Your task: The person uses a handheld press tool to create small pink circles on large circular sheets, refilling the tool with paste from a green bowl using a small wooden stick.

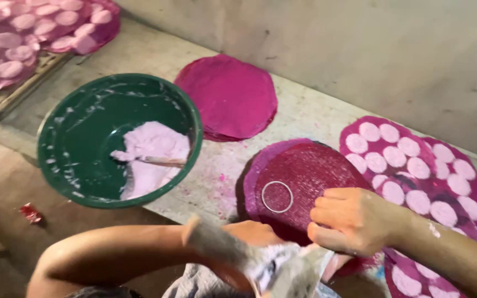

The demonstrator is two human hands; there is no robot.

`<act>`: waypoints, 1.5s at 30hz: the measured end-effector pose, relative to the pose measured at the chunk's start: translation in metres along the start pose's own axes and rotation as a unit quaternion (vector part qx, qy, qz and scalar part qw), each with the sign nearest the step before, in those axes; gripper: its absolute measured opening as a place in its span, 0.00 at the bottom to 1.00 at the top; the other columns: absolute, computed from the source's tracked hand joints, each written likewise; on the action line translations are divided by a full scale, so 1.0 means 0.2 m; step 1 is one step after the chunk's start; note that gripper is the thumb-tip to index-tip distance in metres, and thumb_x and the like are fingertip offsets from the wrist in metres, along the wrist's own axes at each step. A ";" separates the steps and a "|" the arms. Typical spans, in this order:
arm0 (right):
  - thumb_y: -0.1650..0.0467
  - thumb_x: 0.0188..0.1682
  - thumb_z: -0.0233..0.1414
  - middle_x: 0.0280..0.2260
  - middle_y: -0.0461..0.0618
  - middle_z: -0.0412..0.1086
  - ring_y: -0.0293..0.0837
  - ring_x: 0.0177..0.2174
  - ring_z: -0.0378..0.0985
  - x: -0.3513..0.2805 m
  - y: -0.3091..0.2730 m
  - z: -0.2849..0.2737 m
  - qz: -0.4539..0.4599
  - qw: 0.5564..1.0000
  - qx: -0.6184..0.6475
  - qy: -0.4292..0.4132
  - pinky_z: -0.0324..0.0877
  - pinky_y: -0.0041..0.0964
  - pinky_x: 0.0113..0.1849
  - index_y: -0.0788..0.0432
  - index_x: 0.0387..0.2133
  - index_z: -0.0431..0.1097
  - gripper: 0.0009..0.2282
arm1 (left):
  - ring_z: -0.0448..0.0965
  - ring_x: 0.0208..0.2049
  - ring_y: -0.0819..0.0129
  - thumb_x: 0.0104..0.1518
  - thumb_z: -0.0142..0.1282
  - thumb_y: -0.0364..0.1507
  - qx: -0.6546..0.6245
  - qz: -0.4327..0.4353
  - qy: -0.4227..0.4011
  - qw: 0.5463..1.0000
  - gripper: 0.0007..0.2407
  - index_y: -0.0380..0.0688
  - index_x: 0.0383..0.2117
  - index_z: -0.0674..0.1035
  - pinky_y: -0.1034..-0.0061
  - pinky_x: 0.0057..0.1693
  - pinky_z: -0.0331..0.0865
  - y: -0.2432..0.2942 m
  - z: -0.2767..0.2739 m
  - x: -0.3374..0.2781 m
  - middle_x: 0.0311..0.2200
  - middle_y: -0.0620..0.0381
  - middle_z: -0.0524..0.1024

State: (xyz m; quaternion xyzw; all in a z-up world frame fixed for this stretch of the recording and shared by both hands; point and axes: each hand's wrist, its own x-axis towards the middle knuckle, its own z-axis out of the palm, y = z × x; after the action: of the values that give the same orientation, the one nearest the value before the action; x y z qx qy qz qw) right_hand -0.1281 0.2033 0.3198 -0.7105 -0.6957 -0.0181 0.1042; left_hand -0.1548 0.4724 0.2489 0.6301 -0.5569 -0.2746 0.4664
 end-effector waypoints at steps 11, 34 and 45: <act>0.51 0.59 0.40 0.29 0.56 0.72 0.51 0.31 0.80 0.56 -0.05 0.09 0.143 0.814 0.558 -0.073 0.71 0.42 0.35 0.66 0.37 0.69 0.27 | 0.80 0.25 0.45 0.63 0.49 0.35 0.278 -0.221 0.088 0.931 0.08 0.50 0.40 0.79 0.52 0.33 0.73 -0.14 0.04 -0.63 0.25 0.47 0.79; 0.63 0.44 0.60 0.43 0.57 0.69 0.55 0.46 0.70 1.78 0.85 0.95 0.406 0.909 -0.043 -0.083 0.72 0.48 0.43 0.62 0.43 0.71 0.18 | 0.72 0.31 0.75 0.58 0.59 0.26 -0.197 -0.181 0.558 0.786 0.19 0.38 0.56 0.73 0.77 0.36 0.67 -0.60 -0.78 -1.88 0.35 0.58 0.74; 0.70 0.50 0.49 0.39 0.57 0.78 0.53 0.39 0.83 1.94 1.02 0.97 0.469 0.825 -0.010 -0.315 0.76 0.45 0.39 0.51 0.44 0.77 0.12 | 0.75 0.55 0.65 0.52 0.68 0.27 0.151 -0.140 0.653 0.729 0.26 0.40 0.58 0.70 0.73 0.60 0.69 -0.73 -0.91 -1.91 0.60 0.48 0.71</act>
State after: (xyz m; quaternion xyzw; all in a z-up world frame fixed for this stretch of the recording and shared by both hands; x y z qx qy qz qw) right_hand 0.0637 0.6172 0.1711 -0.9191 -0.2736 0.2512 -0.1316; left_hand -0.0202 0.8819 0.1272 0.7870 -0.0547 0.2301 0.5699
